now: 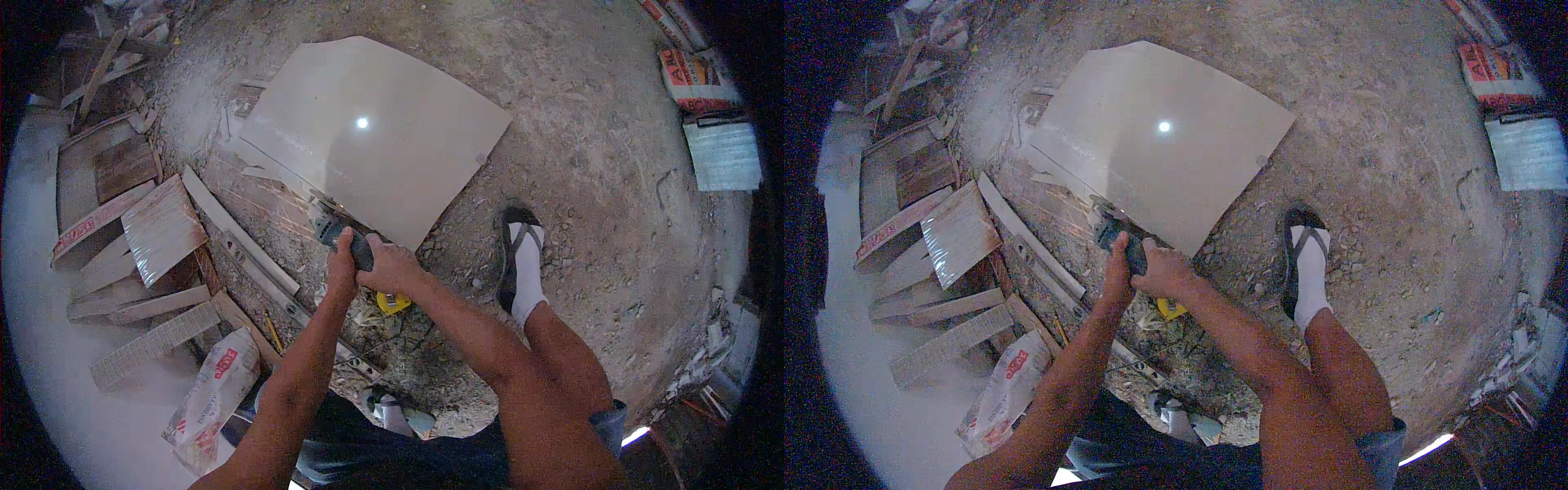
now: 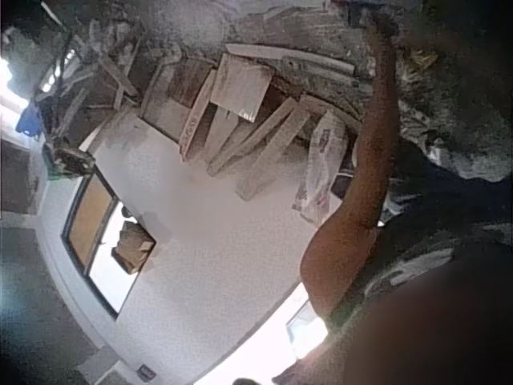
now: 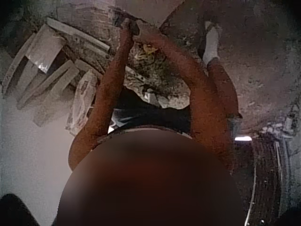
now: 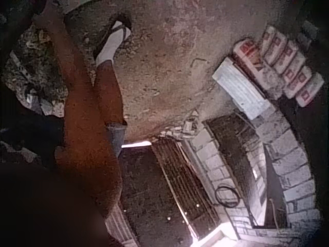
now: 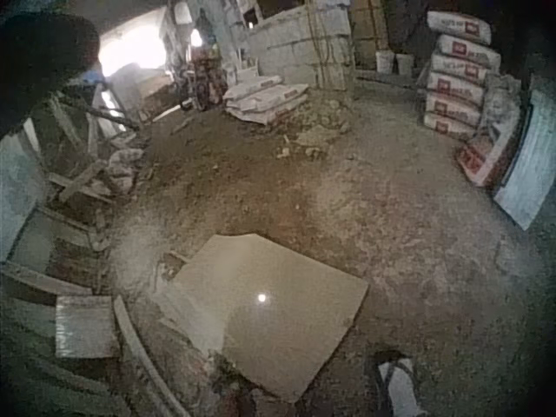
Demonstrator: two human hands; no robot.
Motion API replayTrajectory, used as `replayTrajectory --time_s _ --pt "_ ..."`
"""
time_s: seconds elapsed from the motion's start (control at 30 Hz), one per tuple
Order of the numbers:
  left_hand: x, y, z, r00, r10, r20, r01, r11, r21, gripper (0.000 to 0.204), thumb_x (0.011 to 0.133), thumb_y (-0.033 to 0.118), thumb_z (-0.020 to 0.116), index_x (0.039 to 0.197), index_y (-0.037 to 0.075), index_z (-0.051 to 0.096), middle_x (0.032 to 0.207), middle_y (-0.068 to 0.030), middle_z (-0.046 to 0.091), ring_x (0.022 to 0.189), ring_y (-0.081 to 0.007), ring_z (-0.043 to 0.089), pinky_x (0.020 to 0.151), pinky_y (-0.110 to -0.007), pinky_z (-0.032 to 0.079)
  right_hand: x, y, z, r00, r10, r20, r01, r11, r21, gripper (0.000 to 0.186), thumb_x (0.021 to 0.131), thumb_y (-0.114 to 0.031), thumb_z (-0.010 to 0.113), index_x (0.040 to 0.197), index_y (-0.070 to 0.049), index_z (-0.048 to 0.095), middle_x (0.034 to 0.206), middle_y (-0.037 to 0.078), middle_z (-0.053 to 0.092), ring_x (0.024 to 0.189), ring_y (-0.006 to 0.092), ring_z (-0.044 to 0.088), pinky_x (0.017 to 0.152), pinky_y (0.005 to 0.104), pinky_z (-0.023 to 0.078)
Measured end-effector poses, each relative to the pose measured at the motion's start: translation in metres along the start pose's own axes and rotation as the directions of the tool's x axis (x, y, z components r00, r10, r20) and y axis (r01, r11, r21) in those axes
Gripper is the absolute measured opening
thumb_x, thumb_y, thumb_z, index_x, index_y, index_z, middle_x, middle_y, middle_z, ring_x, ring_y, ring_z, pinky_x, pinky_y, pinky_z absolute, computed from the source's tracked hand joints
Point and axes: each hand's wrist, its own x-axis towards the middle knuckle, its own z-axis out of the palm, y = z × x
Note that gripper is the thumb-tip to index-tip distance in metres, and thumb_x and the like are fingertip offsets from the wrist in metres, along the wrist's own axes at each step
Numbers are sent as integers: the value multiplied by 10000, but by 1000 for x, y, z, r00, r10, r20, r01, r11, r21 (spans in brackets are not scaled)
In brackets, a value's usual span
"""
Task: Cutting a ceramic tile with an angle grinder and measuring for subsequent cuts.
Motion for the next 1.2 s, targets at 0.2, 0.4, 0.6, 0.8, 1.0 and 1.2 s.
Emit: replayTrajectory --time_s 0.2,0.4,0.6,0.8,1.0,1.2 --pt "-5 0 2 998 -48 -49 54 992 116 662 836 560 685 1081 -53 631 970 -115 670 842 -207 654 764 -351 534 -2 5 1 1000 14 3 -14 1000 27 677 706 -411 705 1194 -12 456 1040 269 665 1014 427 649 896 508 512" --pt "-1 -5 3 998 -32 -52 34 999 35 715 831 589 669 1092 -75 621 993 -126 662 849 -221 649 789 -363 523 -2 4 1 1000 21 -11 -21 1000 -2 727 704 -401 699 1255 -1 442 1071 278 656 1041 429 638 921 505 501" --pt "16 -19 -14 994 -64 -88 71 995 74 652 836 527 692 1088 -69 613 1013 -126 650 868 -227 646 799 -359 519 -2 12 12 998 -36 -47 37 999 22 778 691 -439 686 1284 -15 416 1050 284 655 999 442 641 910 515 489" --pt "-8 -6 4 999 -38 -17 39 999 19 618 852 521 675 1087 -48 624 991 -106 654 866 -203 642 796 -348 514 -11 3 -4 999 12 48 -12 1000 15 777 715 -411 711 1296 9 410 1098 294 646 1037 442 637 944 506 483" --pt "-22 4 17 992 -83 -91 93 989 113 593 865 528 661 1055 -33 644 966 -86 656 844 -193 639 801 -342 512 -9 10 0 999 31 26 -32 999 27 769 697 -419 714 1270 7 430 1086 288 653 1031 438 641 926 510 497" --pt "-9 -7 7 1000 -18 -17 20 996 83 603 869 564 634 999 -24 664 940 -78 668 826 -191 635 779 -338 508 -6 7 0 999 31 41 -32 999 33 732 703 -406 714 1252 -2 445 1064 283 662 1019 435 648 932 514 499"
